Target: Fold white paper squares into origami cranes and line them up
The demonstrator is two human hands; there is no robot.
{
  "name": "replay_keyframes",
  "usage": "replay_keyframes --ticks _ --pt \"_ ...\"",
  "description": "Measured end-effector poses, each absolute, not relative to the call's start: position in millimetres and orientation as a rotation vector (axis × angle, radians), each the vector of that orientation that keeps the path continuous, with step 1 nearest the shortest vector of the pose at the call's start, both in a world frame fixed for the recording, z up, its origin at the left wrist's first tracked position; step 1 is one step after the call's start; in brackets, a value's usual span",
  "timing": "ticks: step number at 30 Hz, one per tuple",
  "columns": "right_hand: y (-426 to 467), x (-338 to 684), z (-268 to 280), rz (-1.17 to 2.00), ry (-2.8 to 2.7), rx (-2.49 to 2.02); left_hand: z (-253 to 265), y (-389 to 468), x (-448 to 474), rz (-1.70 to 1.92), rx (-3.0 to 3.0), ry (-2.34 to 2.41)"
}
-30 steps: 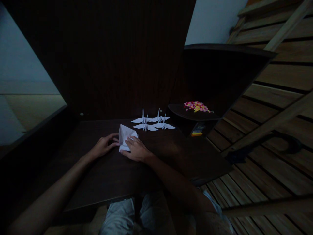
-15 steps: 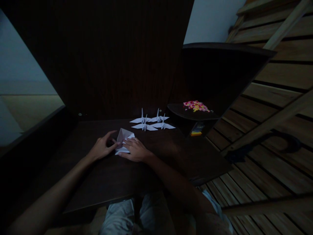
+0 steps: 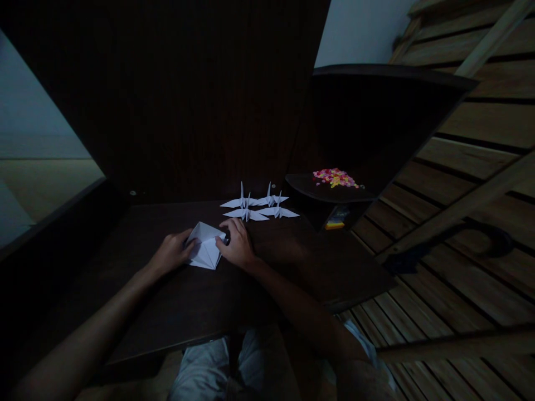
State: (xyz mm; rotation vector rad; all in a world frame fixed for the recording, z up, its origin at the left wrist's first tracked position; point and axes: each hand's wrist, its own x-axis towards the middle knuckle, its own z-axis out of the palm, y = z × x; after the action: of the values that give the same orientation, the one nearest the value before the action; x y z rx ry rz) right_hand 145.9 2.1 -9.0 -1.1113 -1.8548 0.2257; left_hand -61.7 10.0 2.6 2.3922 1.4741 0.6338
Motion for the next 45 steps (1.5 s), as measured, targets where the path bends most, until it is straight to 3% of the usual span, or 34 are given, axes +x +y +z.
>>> replay_keyframes --ticks 7,25,41,45 --pt "9 148 -15 0.513 -1.940 -1.156 -4 7 -56 0.651 2.439 1.357" --pt "4 146 -11 0.206 -2.049 -1.322 -5 4 -53 0.633 2.479 1.268" --pt "1 144 -5 0.111 -2.002 -1.043 -8 2 -46 0.686 2.522 1.200" --pt "2 147 -2 0.238 -1.969 -1.030 -8 2 -46 0.708 2.445 1.270"
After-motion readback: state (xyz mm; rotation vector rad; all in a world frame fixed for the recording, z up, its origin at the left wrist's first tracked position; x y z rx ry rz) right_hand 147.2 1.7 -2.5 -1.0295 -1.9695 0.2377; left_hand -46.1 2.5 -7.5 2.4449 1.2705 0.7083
